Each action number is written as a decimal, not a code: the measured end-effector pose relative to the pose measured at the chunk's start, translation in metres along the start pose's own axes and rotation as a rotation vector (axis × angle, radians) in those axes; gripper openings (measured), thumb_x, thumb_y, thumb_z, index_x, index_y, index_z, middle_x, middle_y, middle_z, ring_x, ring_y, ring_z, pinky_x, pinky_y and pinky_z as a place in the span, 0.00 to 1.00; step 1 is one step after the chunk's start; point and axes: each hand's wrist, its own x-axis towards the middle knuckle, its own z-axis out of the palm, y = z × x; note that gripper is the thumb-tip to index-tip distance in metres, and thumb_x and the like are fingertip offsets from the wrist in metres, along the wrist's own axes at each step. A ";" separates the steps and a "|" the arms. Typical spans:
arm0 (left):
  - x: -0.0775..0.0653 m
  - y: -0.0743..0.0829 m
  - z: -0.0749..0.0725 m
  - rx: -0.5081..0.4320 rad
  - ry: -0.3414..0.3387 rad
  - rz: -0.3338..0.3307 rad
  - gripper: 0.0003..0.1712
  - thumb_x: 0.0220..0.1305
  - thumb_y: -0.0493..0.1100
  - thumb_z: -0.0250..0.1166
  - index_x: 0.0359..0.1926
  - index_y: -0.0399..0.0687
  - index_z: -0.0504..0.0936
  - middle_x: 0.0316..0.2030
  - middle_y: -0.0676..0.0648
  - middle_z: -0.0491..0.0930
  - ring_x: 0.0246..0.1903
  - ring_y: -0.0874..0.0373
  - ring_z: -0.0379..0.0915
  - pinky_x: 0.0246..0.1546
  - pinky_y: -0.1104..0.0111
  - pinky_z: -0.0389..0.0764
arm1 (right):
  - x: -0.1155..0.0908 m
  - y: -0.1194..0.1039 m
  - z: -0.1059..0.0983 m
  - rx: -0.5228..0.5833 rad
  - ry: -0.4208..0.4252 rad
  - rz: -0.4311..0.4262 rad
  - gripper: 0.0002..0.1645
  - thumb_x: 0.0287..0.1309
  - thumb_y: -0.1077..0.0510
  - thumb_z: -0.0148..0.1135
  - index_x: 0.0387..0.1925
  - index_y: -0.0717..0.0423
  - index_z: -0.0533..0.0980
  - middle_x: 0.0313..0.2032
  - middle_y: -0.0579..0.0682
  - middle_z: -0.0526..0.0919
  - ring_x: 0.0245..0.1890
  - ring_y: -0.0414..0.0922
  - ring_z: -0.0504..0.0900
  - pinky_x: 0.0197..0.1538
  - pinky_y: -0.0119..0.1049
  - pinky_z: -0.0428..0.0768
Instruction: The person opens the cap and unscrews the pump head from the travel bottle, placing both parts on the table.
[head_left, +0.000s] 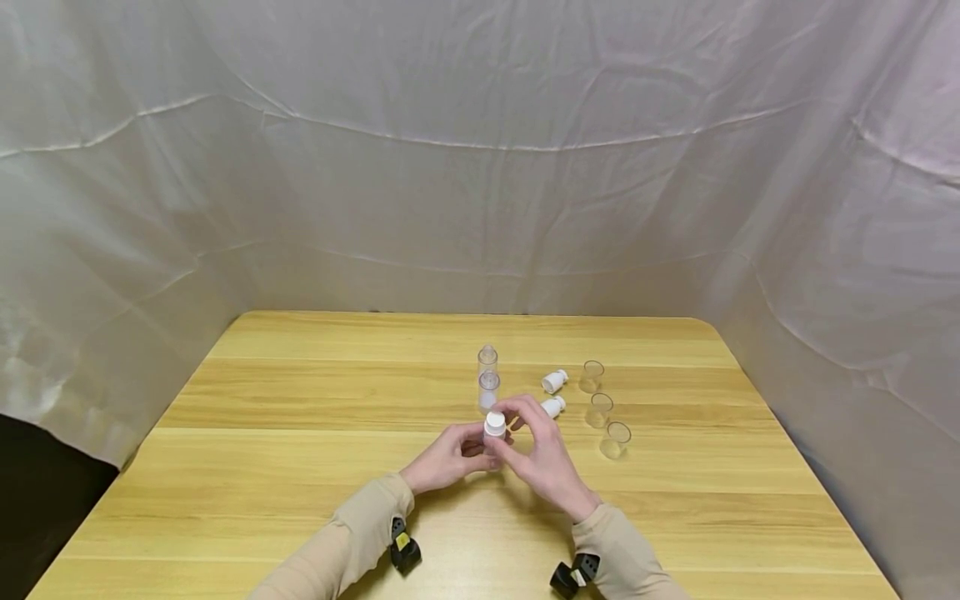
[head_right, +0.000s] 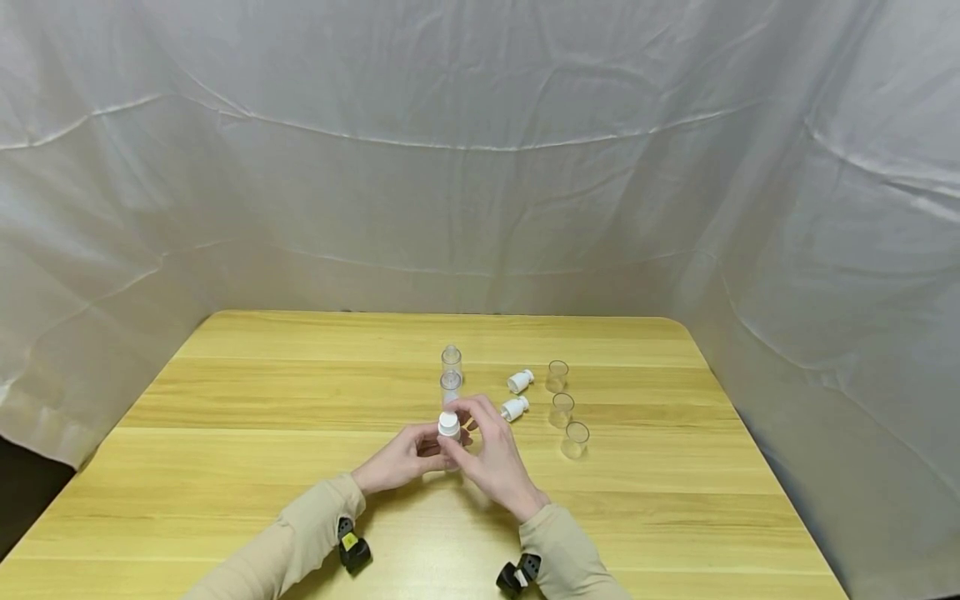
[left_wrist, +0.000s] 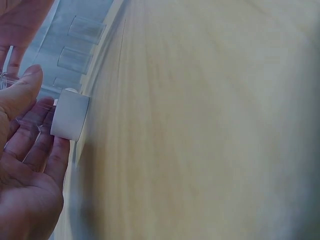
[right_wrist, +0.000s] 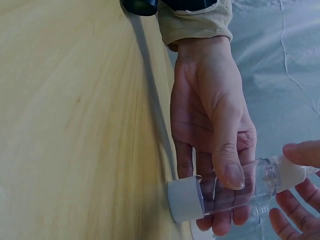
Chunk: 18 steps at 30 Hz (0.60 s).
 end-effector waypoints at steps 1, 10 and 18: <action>0.000 0.000 0.000 -0.001 0.000 -0.001 0.26 0.67 0.37 0.65 0.65 0.37 0.75 0.63 0.38 0.79 0.65 0.43 0.74 0.70 0.67 0.74 | 0.000 0.000 0.000 -0.001 -0.001 -0.003 0.23 0.53 0.64 0.74 0.51 0.56 0.78 0.45 0.50 0.83 0.44 0.43 0.80 0.47 0.39 0.83; 0.000 0.000 0.000 -0.006 0.002 -0.008 0.26 0.68 0.39 0.65 0.65 0.38 0.75 0.62 0.38 0.79 0.65 0.43 0.74 0.70 0.65 0.74 | -0.001 0.000 0.001 -0.012 -0.027 -0.010 0.25 0.55 0.64 0.72 0.55 0.57 0.77 0.50 0.50 0.83 0.49 0.46 0.80 0.52 0.41 0.83; 0.000 -0.001 0.000 -0.015 0.005 -0.016 0.27 0.68 0.37 0.65 0.66 0.36 0.73 0.64 0.37 0.78 0.65 0.43 0.74 0.71 0.63 0.73 | -0.001 -0.001 0.001 -0.010 -0.005 -0.001 0.24 0.54 0.64 0.73 0.53 0.56 0.78 0.47 0.50 0.82 0.45 0.43 0.79 0.47 0.38 0.83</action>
